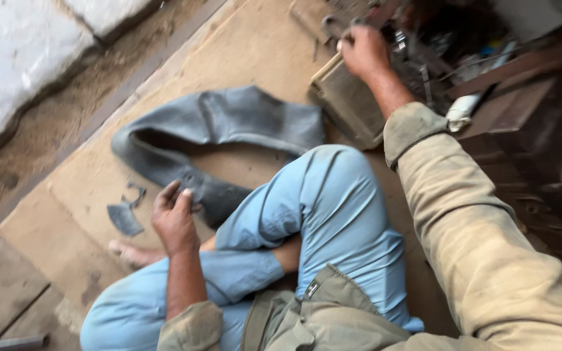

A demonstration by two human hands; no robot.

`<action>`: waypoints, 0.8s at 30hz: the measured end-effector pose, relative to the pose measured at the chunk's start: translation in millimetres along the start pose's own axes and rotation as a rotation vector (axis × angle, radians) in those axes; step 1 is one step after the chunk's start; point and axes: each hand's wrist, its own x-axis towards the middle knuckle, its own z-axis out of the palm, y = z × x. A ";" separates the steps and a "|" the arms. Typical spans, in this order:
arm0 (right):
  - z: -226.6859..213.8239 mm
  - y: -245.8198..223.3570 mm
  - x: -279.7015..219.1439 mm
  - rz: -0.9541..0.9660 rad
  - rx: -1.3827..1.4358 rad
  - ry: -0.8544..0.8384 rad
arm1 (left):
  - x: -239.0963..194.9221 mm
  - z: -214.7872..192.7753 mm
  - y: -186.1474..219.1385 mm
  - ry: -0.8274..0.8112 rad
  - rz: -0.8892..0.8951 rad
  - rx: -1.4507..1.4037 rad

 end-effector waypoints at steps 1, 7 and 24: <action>9.1 -15.4 0.6 -0.100 -0.024 0.043 | 1.0 0.8 0.0 -0.016 0.003 -0.015; 35.5 -161.9 -59.2 -0.175 0.392 -0.636 | 2.2 43.9 19.7 -0.108 0.047 -0.038; 36.0 -125.2 -75.9 0.272 0.700 -0.499 | 16.3 159.6 -28.5 -0.286 -0.129 1.037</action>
